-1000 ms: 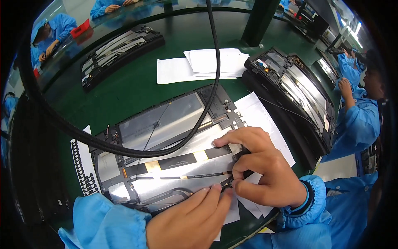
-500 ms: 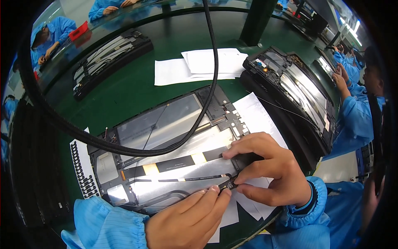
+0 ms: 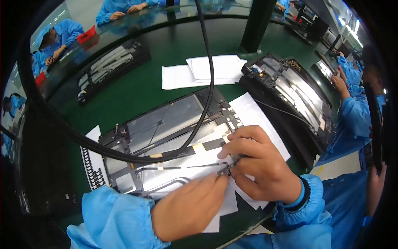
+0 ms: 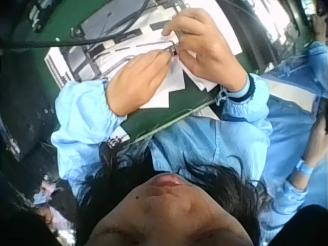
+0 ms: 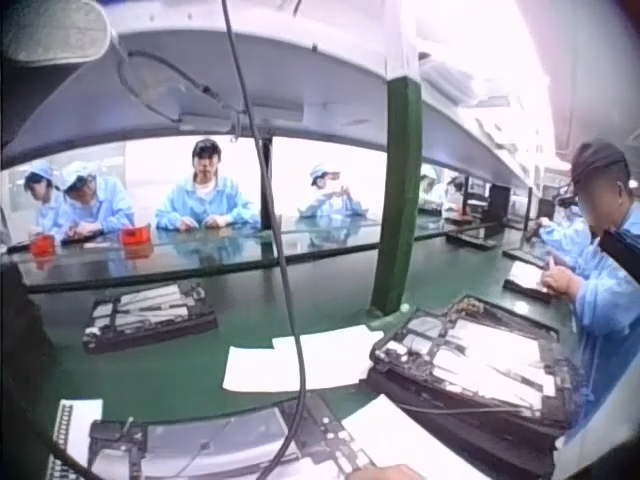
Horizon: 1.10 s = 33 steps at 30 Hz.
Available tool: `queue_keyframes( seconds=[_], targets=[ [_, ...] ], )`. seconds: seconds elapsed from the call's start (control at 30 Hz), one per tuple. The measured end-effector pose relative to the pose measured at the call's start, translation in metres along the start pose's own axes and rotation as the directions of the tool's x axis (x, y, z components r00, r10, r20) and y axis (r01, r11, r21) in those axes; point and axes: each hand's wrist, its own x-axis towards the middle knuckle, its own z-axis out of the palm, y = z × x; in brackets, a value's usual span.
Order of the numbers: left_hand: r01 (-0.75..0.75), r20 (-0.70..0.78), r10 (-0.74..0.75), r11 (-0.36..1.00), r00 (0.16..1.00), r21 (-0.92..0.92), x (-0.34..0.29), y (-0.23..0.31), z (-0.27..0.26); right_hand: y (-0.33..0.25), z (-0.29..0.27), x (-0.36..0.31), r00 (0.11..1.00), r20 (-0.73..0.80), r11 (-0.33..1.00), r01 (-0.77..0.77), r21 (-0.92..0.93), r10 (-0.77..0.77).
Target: The person assembles or inspects internal components of electronic tablets by hand, working with tablet chassis, internal ribbon cables, and electronic modules.
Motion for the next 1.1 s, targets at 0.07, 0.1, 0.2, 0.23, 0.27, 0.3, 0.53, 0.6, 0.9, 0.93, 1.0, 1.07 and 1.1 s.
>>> queue_keyframes(
  seconds=[0.07, 0.1, 0.2, 0.23, 0.27, 0.3, 0.53, 0.6, 0.9, 0.93, 1.0, 1.07, 1.1],
  targets=[
    [0.008, -0.005, -0.008, 1.000, 1.000, -0.019, 0.000, -0.005, 0.006, 0.010, 0.001, -0.002, 0.999, -0.027, 0.999, 0.032, -0.031, -0.033],
    [0.033, 0.054, -0.025, 0.987, 0.998, -0.159, -0.001, -0.012, 0.011, 0.014, -0.001, -0.005, 0.998, -0.046, 0.998, 0.045, -0.044, -0.047],
    [0.100, -0.020, -0.106, 0.975, 0.994, -0.198, -0.014, -0.021, -0.011, 0.001, -0.008, -0.020, 0.985, -0.069, 0.986, 0.157, -0.057, -0.161],
    [0.270, 0.090, -0.258, 0.946, 0.962, -0.178, -0.010, -0.022, -0.026, -0.003, -0.009, -0.033, 0.980, -0.084, 0.982, 0.174, -0.069, -0.179],
    [0.214, -0.038, -0.219, 0.970, 0.975, -0.119, -0.013, -0.038, -0.029, -0.007, -0.009, -0.044, 0.976, -0.099, 0.979, 0.186, -0.079, -0.193],
    [0.167, -0.160, -0.174, 0.985, 0.972, -0.051, -0.020, -0.056, -0.029, -0.012, -0.005, -0.060, 0.972, -0.109, 0.976, 0.201, -0.084, -0.210],
    [0.702, 0.292, -0.658, 0.708, 0.694, -0.073, -0.004, -0.139, -0.045, -0.037, 0.089, -0.058, 0.973, 0.130, 0.485, -0.208, 0.850, 0.190],
    [0.643, 0.285, -0.619, 0.766, 0.732, 0.011, -0.008, -0.153, -0.038, -0.051, 0.101, -0.052, 0.949, 0.001, 0.292, -0.099, 0.951, 0.316],
    [0.753, 0.321, -0.697, 0.651, 0.641, -0.092, 0.020, -0.090, -0.127, -0.082, 0.091, -0.033, 0.878, -0.459, 0.483, 0.346, 0.804, 0.137],
    [0.765, 0.276, -0.720, 0.636, 0.636, -0.103, 0.019, -0.086, -0.141, -0.090, 0.084, -0.028, 0.865, -0.485, 0.445, 0.388, 0.807, 0.127],
    [0.787, 0.037, -0.789, 0.615, 0.614, 0.046, 0.001, -0.093, -0.176, -0.115, 0.076, -0.016, 0.914, -0.395, 0.270, 0.358, 0.894, 0.094],
    [0.696, -0.097, -0.695, 0.682, 0.712, 0.224, -0.006, -0.089, -0.215, -0.129, 0.073, 0.012, 0.926, -0.376, 0.224, 0.366, 0.903, 0.004],
    [0.731, -0.112, -0.734, 0.625, 0.670, 0.273, -0.008, -0.091, -0.229, -0.131, 0.072, 0.033, 0.923, -0.380, 0.230, 0.382, 0.895, -0.052]
  ],
)
